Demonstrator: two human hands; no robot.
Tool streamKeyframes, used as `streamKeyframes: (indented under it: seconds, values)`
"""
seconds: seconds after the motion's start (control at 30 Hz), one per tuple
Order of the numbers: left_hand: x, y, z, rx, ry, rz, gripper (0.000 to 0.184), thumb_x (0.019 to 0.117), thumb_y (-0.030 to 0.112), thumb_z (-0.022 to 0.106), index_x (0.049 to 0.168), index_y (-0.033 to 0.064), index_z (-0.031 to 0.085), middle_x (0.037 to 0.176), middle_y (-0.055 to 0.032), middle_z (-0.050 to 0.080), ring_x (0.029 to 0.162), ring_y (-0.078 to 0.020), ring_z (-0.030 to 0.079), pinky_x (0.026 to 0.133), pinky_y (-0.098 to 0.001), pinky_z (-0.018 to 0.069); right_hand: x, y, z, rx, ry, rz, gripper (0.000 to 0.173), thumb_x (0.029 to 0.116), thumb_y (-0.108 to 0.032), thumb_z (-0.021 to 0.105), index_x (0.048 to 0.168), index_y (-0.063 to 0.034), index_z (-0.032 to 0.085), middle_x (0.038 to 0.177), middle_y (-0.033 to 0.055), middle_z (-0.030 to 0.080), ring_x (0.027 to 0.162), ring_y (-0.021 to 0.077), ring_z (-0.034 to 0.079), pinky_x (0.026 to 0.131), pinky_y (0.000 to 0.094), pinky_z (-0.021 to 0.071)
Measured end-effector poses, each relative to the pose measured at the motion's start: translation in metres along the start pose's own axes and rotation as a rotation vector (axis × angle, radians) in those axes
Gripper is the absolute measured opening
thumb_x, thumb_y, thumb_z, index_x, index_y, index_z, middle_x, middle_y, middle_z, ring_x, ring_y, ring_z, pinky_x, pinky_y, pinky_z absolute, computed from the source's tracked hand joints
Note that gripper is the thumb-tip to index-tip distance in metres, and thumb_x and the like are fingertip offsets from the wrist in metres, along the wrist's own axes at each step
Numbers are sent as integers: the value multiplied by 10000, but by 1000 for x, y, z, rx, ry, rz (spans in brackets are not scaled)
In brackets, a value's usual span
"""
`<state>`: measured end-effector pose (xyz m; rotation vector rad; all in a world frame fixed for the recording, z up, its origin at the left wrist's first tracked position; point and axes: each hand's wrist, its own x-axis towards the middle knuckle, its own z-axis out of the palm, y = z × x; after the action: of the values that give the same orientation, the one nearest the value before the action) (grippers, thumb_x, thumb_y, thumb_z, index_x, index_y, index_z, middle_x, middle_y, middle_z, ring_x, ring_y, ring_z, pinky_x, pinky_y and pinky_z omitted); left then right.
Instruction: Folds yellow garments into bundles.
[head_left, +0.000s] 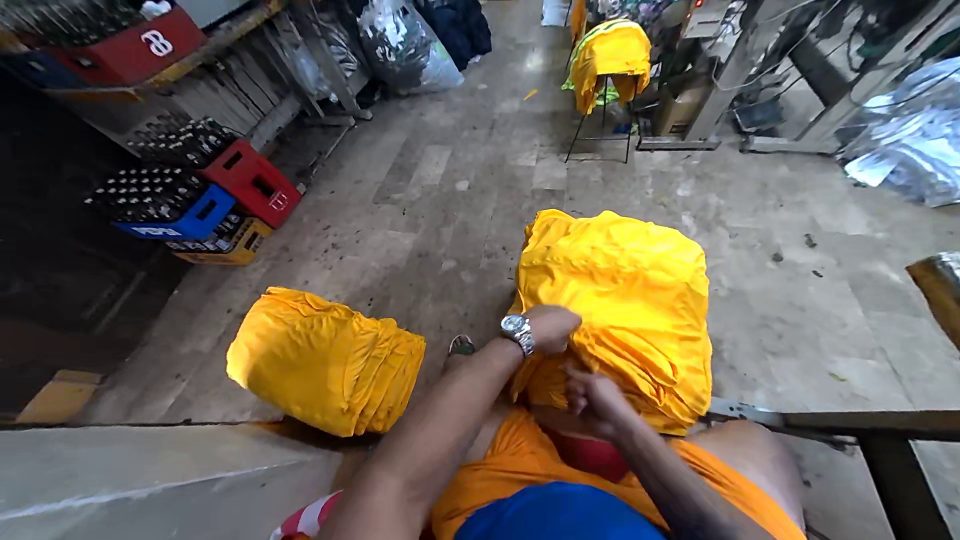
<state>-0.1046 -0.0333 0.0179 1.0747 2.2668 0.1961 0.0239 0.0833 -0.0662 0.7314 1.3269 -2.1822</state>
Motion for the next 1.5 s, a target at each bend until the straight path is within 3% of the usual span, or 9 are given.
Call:
streamKeyframes:
  seconds: [0.17, 0.43, 0.67, 0.8, 0.97, 1.07, 1.17, 1.33, 1.5]
  values:
    - [10, 5, 34, -130, 148, -176, 438, 888, 89, 703, 1311, 16, 618, 1306, -181, 635, 1156, -382, 642, 919, -617, 522, -33, -55, -24, 57, -66, -116, 204, 1100, -253, 454, 987, -120, 560, 587, -47, 432, 450, 39, 439, 441, 187, 429]
    - [15, 28, -28, 47, 175, -122, 350, 884, 31, 681, 1232, 38, 647, 1228, -168, 666, 1130, -379, 653, 863, -600, 544, 20, 21, -39, -351, 139, 109, 393, 1034, -294, 620, 1337, -63, 521, 773, 26, 605, 548, 107, 558, 505, 267, 506]
    - [9, 15, 25, -8, -83, -101, 617, 875, 200, 769, 1413, 7, 535, 1400, -198, 562, 1163, -409, 623, 916, -657, 499, -29, -36, -27, 218, -158, 44, 281, 1088, -233, 472, 832, -135, 534, 545, -75, 406, 407, -5, 395, 397, 135, 372]
    - [19, 6, 24, -44, 129, -140, 374, 884, 81, 706, 1246, 10, 642, 1203, -203, 674, 1117, -399, 654, 888, -622, 528, -30, -32, -49, -25, -67, -73, 116, 1078, -189, 475, 1121, -116, 555, 591, -51, 442, 443, 35, 451, 429, 188, 435]
    - [19, 25, -17, 60, 123, -109, 339, 874, 22, 695, 1211, 25, 656, 1184, -178, 680, 1103, -381, 660, 866, -595, 541, 15, 36, -41, -380, 154, 116, 514, 1023, -258, 627, 1477, -93, 449, 764, 44, 596, 556, 127, 567, 506, 290, 507]
    - [10, 30, -26, 135, -41, -91, 386, 875, 57, 711, 1254, 25, 647, 1251, -184, 652, 1122, -394, 648, 864, -622, 537, 2, 15, -17, -99, -8, 75, 178, 1081, -256, 522, 1140, -88, 541, 607, -28, 456, 449, 65, 450, 427, 216, 428]
    - [9, 25, 12, 50, -82, -171, 636, 848, 192, 784, 1401, -4, 536, 1389, -227, 555, 1130, -440, 631, 875, -671, 513, -16, -38, -22, 245, -123, 32, 328, 1104, -273, 429, 817, -146, 524, 541, -82, 408, 408, -12, 392, 395, 129, 359]
    - [25, 5, 27, -70, 170, -199, 427, 876, 46, 696, 1296, 25, 617, 1231, -204, 657, 1105, -399, 660, 863, -605, 546, -21, -40, -51, -32, -40, -93, 167, 1099, -214, 442, 1110, -112, 574, 577, -57, 407, 437, 32, 413, 425, 185, 404]
    - [22, 19, -15, 41, 151, -131, 384, 881, -3, 681, 1261, 36, 645, 1227, -181, 664, 1124, -390, 651, 876, -605, 541, 27, 16, -46, -298, 201, 93, 403, 1047, -278, 600, 1384, -70, 524, 825, 45, 639, 551, 105, 559, 487, 256, 490]
